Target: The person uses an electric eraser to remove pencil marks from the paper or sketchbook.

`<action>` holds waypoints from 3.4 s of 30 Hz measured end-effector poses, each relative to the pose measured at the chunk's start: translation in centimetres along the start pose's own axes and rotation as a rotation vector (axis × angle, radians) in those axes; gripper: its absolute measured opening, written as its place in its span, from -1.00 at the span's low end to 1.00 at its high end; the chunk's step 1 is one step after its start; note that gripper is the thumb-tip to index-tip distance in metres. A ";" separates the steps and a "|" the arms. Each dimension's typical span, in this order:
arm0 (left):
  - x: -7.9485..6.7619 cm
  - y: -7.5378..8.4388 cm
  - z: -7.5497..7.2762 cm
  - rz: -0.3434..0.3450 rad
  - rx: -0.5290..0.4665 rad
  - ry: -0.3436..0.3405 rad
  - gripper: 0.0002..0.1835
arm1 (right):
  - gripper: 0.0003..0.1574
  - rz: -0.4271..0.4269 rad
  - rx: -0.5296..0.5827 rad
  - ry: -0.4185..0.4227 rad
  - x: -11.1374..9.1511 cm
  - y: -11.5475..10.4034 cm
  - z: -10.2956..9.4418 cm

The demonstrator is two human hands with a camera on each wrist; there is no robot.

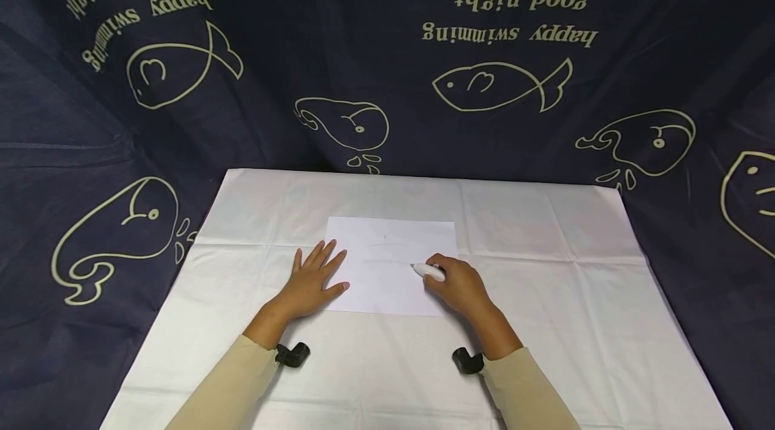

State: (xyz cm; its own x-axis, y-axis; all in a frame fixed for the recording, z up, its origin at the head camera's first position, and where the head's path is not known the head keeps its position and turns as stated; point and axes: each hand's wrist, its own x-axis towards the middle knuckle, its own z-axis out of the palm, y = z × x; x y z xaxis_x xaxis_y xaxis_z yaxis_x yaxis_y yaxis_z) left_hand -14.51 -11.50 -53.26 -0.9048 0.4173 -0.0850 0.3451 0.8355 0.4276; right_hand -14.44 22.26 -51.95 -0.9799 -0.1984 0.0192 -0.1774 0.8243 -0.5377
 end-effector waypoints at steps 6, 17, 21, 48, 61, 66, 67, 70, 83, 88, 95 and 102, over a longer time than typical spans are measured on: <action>0.0 0.0 0.0 0.001 -0.008 0.002 -0.24 | -0.74 0.015 0.002 0.005 0.0 -0.1 0.1; 0.2 -0.3 0.3 -0.011 0.020 -0.017 -0.23 | -0.73 0.009 -0.005 -0.006 0.0 -0.3 0.1; 0.2 -0.2 0.2 -0.005 0.018 -0.011 -0.24 | -0.73 0.020 -0.016 -0.002 0.1 -0.4 0.0; 0.0 -0.1 0.0 -0.001 -0.007 -0.001 -0.25 | -0.72 0.018 -0.016 -0.005 0.4 -0.6 0.3; 0.1 0.0 0.0 -0.003 -0.013 0.004 -0.26 | -0.73 0.001 -0.007 -0.011 0.3 -0.9 0.3; 0.0 0.0 -0.1 -0.004 -0.017 -0.002 -0.25 | -0.74 0.015 -0.016 0.003 0.4 -1.0 0.3; 0.0 -0.1 -0.1 -0.003 -0.017 -0.003 -0.25 | -0.74 0.016 -0.017 0.002 0.4 -1.0 0.3; 0.1 -0.1 0.0 -0.005 -0.016 -0.005 -0.24 | -0.73 0.010 -0.012 -0.013 0.4 -1.0 0.4; 0.2 -0.3 0.2 -0.008 0.002 -0.008 -0.23 | -0.74 -0.020 -0.017 0.016 0.5 -0.7 0.7; 0.1 -0.2 0.2 -0.007 0.007 -0.005 -0.23 | -0.74 -0.023 -0.007 0.002 0.4 -0.9 0.6; 0.2 -0.2 0.2 -0.006 0.011 -0.004 -0.23 | -0.74 -0.018 -0.010 0.033 0.4 -0.7 0.7; 0.2 -0.2 0.2 -0.008 0.010 -0.006 -0.23 | -0.74 -0.001 -0.008 -0.011 0.5 -0.8 0.8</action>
State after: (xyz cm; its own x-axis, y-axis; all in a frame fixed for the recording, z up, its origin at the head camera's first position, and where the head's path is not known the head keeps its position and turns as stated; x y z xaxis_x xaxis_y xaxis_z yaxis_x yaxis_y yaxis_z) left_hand -14.68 -11.53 -53.49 -0.9061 0.4124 -0.0938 0.3402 0.8424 0.4178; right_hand -14.72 21.07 -52.24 -0.9788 -0.2046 0.0107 -0.1790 0.8284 -0.5307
